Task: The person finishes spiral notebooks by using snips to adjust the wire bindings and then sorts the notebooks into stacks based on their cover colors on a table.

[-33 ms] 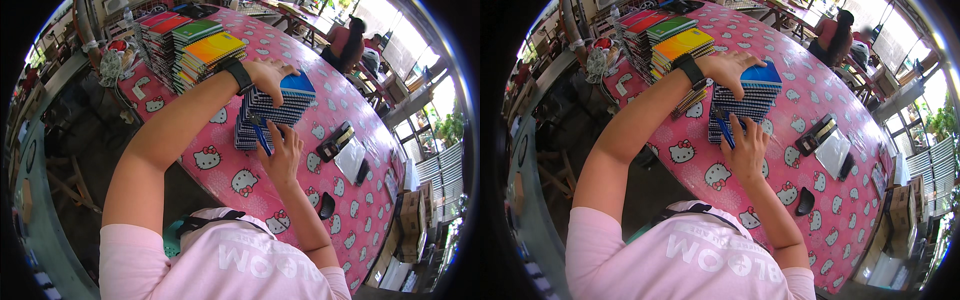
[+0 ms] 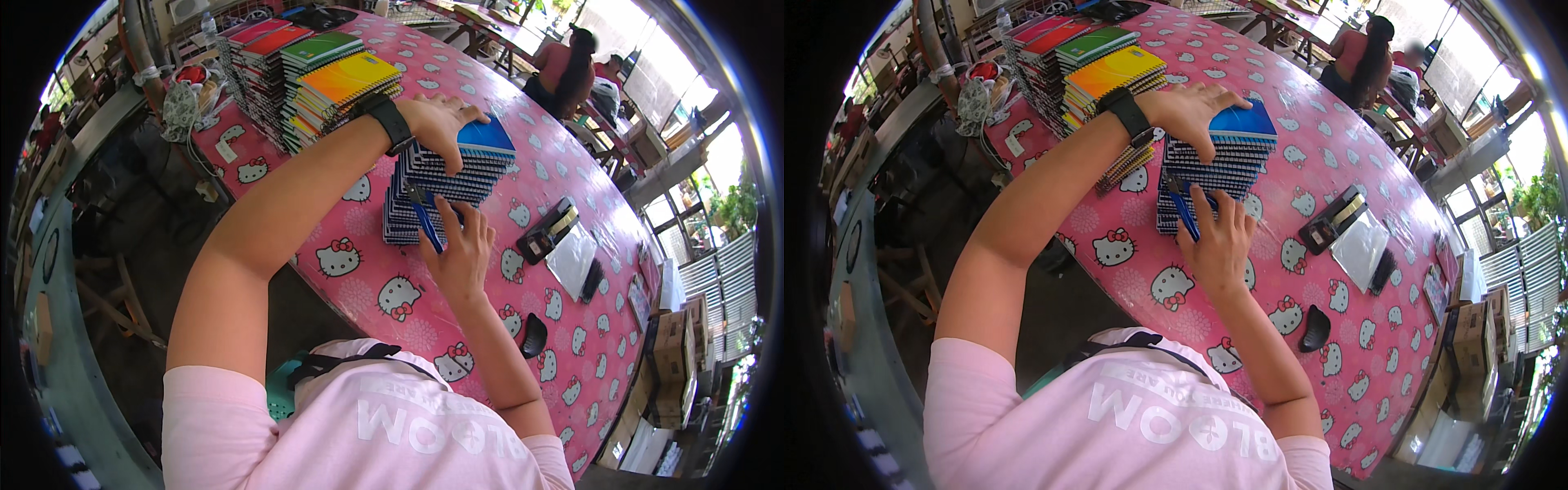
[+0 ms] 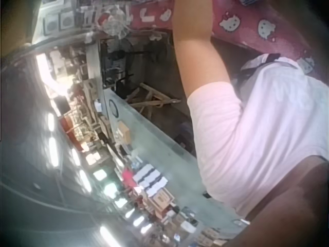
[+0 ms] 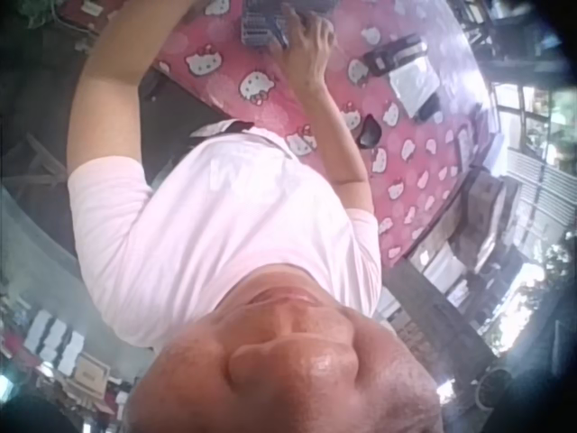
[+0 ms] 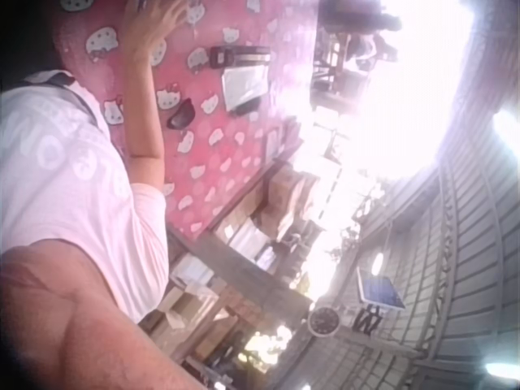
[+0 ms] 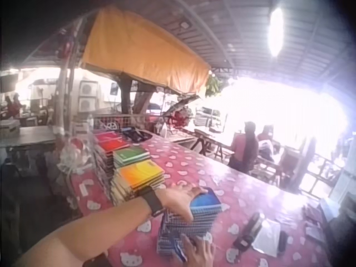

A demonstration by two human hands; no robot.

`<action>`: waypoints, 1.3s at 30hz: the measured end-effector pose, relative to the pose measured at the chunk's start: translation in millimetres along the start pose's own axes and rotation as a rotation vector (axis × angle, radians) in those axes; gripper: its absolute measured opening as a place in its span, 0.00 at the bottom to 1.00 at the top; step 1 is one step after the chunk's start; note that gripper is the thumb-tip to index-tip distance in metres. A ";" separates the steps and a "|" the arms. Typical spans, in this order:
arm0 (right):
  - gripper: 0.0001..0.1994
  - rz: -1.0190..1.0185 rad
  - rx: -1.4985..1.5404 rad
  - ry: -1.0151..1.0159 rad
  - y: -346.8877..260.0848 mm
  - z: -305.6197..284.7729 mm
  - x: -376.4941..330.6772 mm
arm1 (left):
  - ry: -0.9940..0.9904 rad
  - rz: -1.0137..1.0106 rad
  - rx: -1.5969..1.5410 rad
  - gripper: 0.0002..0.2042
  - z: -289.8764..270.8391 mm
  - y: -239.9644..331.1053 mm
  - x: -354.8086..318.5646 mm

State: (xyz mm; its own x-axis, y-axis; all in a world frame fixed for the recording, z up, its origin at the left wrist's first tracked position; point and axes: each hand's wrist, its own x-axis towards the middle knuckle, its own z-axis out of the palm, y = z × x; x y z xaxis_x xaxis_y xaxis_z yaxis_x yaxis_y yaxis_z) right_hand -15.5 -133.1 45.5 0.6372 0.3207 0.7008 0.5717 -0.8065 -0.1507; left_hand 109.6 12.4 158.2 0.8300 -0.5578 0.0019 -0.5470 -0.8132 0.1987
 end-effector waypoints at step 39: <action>0.25 0.076 0.217 0.042 1.5 23.8 -22.4 | 0.061 0.038 0.026 0.48 5.2 -3.8 3.6</action>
State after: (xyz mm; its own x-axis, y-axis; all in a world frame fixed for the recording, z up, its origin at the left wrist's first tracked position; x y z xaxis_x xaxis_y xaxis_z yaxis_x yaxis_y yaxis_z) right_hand -16.7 -129.6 12.9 0.6633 0.2384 0.7094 0.6236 -0.7002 -0.3477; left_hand 114.2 12.6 152.3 0.8130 -0.5782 0.0687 -0.5806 -0.7959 0.1714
